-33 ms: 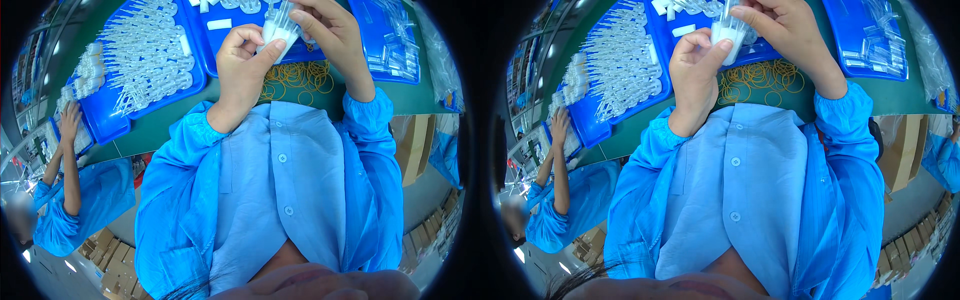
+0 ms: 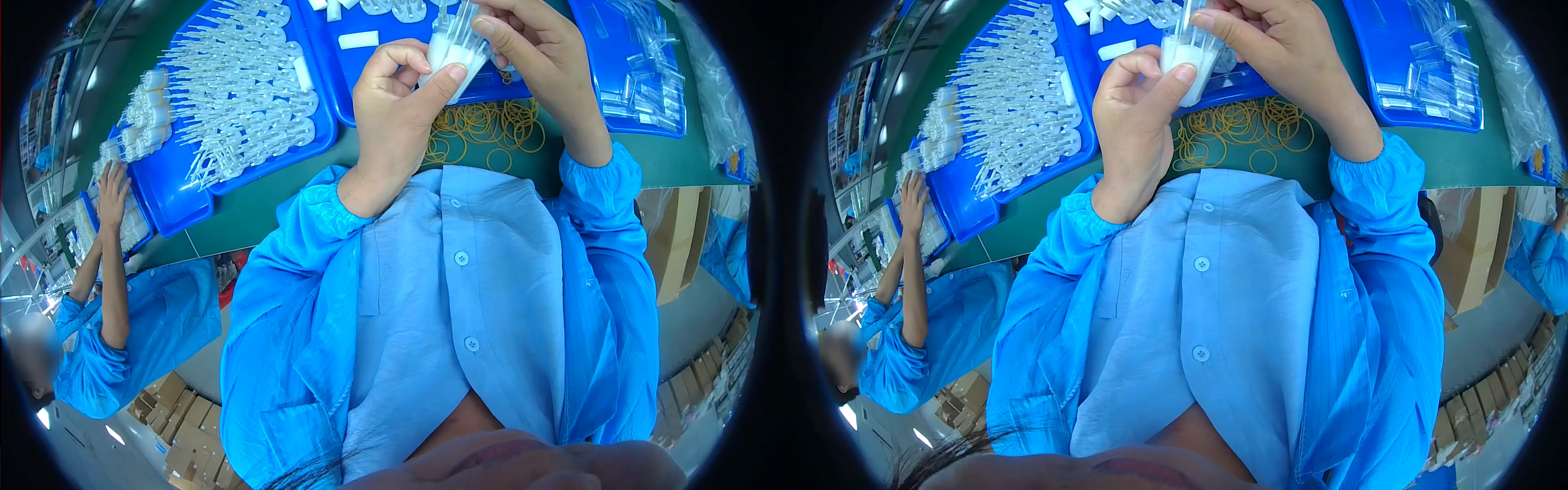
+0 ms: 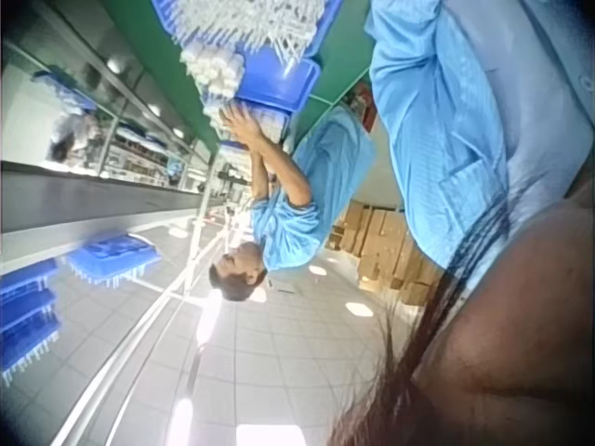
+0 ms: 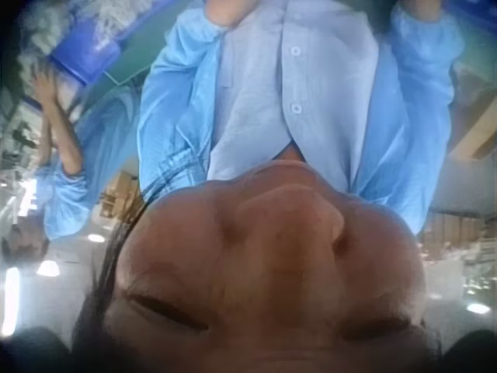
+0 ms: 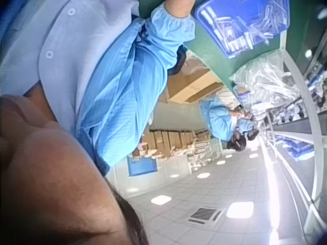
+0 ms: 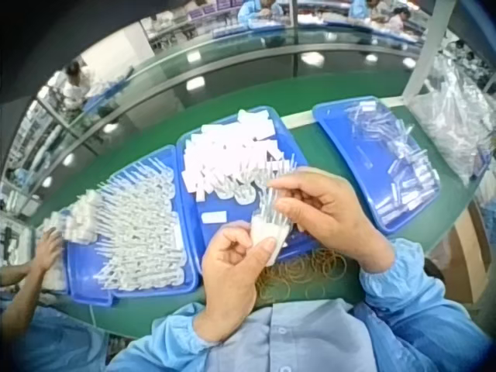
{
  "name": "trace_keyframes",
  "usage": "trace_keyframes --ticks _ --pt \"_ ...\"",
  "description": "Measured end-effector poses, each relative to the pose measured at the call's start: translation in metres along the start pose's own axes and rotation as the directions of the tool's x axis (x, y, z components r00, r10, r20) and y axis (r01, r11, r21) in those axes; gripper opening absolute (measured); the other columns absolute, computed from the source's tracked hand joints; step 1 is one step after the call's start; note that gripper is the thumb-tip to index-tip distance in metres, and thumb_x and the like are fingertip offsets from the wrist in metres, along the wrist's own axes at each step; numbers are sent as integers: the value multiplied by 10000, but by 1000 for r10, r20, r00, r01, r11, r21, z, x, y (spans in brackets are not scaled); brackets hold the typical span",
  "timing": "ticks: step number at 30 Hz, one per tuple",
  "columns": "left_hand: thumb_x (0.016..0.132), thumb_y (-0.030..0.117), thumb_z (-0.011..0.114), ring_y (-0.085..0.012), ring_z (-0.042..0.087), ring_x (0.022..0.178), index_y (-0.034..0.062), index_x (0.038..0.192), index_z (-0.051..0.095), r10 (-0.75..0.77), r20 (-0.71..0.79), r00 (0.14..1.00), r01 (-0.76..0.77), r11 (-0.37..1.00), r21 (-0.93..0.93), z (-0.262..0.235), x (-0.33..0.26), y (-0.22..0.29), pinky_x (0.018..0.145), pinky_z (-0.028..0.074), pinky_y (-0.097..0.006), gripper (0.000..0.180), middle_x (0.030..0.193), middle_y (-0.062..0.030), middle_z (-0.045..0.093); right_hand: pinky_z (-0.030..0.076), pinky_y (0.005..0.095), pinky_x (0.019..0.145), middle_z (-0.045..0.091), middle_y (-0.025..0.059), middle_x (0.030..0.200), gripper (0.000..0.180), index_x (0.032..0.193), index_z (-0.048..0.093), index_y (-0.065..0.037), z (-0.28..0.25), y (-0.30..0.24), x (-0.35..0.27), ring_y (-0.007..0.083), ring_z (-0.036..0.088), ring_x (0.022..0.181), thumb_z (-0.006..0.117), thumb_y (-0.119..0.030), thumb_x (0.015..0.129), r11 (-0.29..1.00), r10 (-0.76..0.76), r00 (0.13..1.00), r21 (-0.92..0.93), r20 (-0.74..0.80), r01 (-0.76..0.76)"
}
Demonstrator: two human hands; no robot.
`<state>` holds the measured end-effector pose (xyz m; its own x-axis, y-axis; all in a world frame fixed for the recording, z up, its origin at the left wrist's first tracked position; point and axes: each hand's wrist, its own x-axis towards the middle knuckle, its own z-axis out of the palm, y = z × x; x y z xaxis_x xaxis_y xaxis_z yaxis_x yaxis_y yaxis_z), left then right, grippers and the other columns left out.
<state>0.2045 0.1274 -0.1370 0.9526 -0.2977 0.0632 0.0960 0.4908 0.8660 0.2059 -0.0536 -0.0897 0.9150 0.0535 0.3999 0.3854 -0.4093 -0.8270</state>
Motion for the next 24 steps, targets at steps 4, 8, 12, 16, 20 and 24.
trace_keyframes --ticks 4,8,12,16,20,24 --pt "822 -57 705 -143 609 962 42 898 476 41 0 999 -41 999 5 -1 0 -1 800 529 -249 261 1024 -73 540 417 223 575 598 55 831 233 1077 661 11 -1 -1 1 84 546 698 662 -32 848 978 -205 978 -30 -29 204" --pt "814 -69 708 -150 604 984 40 913 471 91 30 995 -91 995 30 -1 -1 1 808 531 -252 279 1053 -82 525 411 214 554 600 49 832 217 1059 669 20 -2 -6 0 77 542 669 673 -31 848 783 438 897 463 66 -416" --pt "811 -75 709 -162 603 1005 35 935 465 74 56 996 -76 997 34 0 0 0 815 532 -248 295 1062 -85 518 407 206 546 601 32 842 181 1018 681 30 -13 1 1 70 538 664 679 -35 849 961 -55 998 271 27 46" --pt "817 -74 703 -166 603 1009 34 940 462 90 52 995 -91 995 26 3 -2 3 820 537 -252 291 1057 -83 518 413 206 562 606 34 842 196 1029 685 30 -9 2 0 73 542 673 682 -33 843 928 134 991 348 23 -134" --pt "824 -72 694 -165 603 1004 35 933 464 63 50 997 -63 998 3 1 -1 1 824 541 -259 276 1055 -82 521 431 225 586 624 54 856 195 1017 695 25 -10 13 6 93 557 684 687 -33 832 977 -206 978 61 -2 206" --pt "832 -69 686 -163 605 1001 36 931 468 16 53 998 -15 1000 -23 3 -2 4 826 539 -261 261 1050 -81 527 460 261 628 644 90 867 200 1001 707 16 -15 3 0 158 594 714 697 -39 810 967 97 994 231 57 -107"
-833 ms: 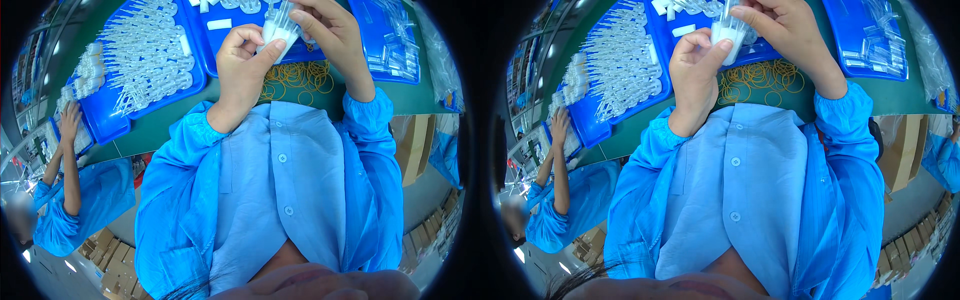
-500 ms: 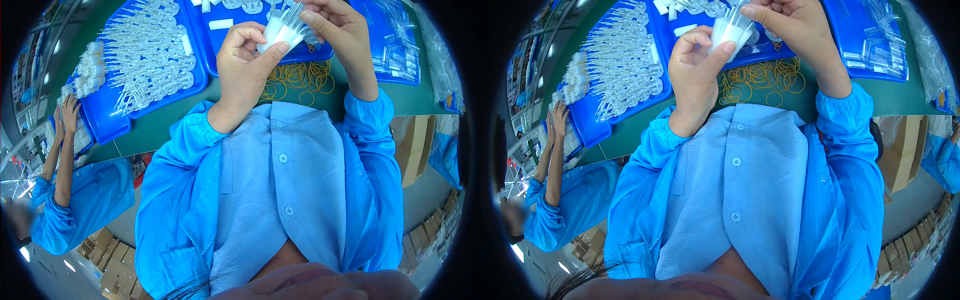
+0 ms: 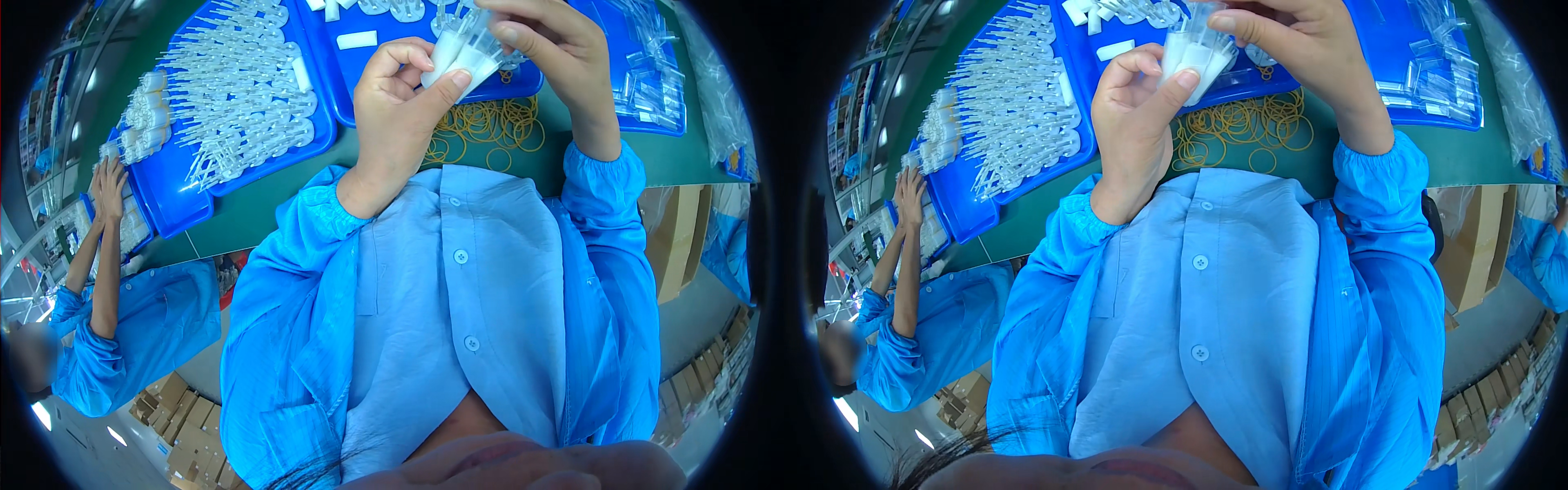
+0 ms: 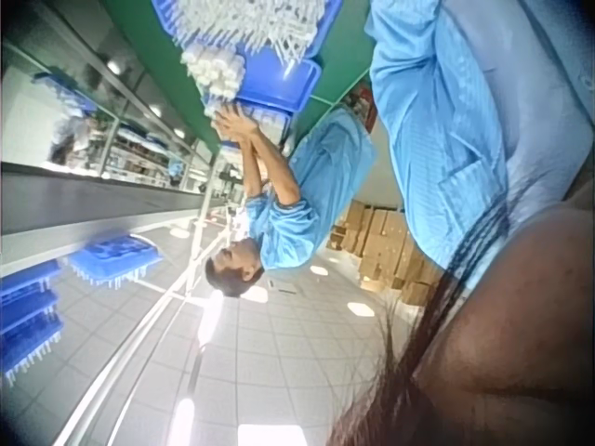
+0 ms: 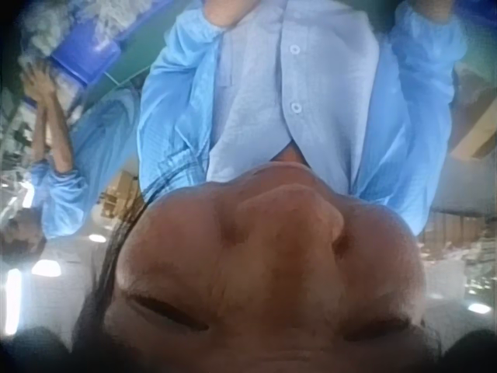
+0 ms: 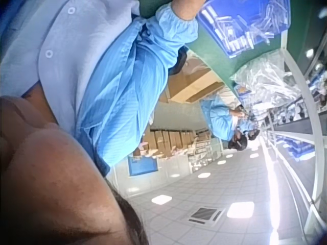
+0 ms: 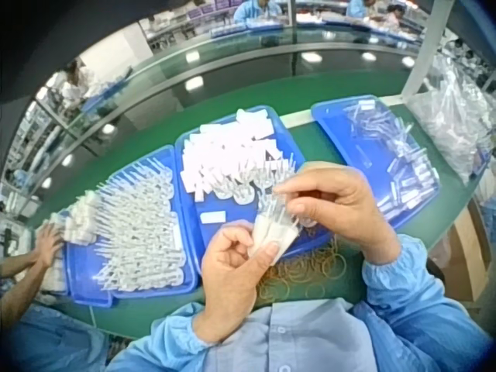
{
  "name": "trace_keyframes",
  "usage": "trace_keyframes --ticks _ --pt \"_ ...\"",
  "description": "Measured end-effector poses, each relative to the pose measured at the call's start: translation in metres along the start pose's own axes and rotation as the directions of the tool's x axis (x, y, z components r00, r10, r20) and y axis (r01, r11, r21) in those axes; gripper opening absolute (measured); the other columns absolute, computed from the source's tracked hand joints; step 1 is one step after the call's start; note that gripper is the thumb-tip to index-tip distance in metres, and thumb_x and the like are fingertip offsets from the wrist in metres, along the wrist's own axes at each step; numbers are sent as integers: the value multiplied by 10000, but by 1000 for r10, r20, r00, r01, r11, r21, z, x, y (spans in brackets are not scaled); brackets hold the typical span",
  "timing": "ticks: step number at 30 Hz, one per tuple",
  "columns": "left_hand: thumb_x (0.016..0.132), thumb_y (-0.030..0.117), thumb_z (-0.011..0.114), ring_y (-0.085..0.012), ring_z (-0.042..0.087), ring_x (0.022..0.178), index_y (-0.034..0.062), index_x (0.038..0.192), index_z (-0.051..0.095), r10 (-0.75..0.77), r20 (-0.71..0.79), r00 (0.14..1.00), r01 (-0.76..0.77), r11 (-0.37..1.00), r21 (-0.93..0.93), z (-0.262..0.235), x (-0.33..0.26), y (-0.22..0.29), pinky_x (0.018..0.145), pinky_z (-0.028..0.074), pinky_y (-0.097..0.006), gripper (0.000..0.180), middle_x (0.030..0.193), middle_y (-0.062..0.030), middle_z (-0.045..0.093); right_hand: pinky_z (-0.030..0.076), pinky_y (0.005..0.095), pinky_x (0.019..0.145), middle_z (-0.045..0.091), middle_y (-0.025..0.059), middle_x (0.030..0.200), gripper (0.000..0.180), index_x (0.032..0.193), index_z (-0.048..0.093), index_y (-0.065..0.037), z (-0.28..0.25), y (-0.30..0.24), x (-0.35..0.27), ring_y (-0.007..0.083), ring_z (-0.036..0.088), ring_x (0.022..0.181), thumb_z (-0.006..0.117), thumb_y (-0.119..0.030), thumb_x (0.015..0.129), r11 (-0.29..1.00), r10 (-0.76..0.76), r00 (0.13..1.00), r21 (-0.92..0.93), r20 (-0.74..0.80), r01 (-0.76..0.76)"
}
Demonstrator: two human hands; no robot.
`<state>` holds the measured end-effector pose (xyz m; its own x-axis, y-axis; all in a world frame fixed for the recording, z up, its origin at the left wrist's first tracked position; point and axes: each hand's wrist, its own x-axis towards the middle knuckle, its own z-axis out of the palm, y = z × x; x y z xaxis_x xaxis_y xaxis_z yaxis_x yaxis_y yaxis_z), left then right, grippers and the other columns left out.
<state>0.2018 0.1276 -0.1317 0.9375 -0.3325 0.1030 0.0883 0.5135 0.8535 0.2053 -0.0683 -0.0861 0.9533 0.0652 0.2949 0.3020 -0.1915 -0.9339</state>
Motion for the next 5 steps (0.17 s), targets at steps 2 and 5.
trace_keyframes --ticks 2,5 --pt "836 -66 682 -164 605 1004 39 936 471 -30 -8 1000 30 999 -27 0 1 -2 830 538 -263 256 1054 -82 531 470 272 656 647 104 887 218 1020 706 7 2 0 2 193 607 746 698 -45 808 960 -189 982 -215 -28 179" --pt "847 -57 673 -178 610 1014 45 952 486 -97 -37 995 93 990 -108 -3 0 -1 858 531 -270 238 1099 -100 545 477 266 687 635 93 1027 281 1129 668 -24 10 -3 3 191 606 773 678 -65 851 834 -339 940 -469 -23 290"
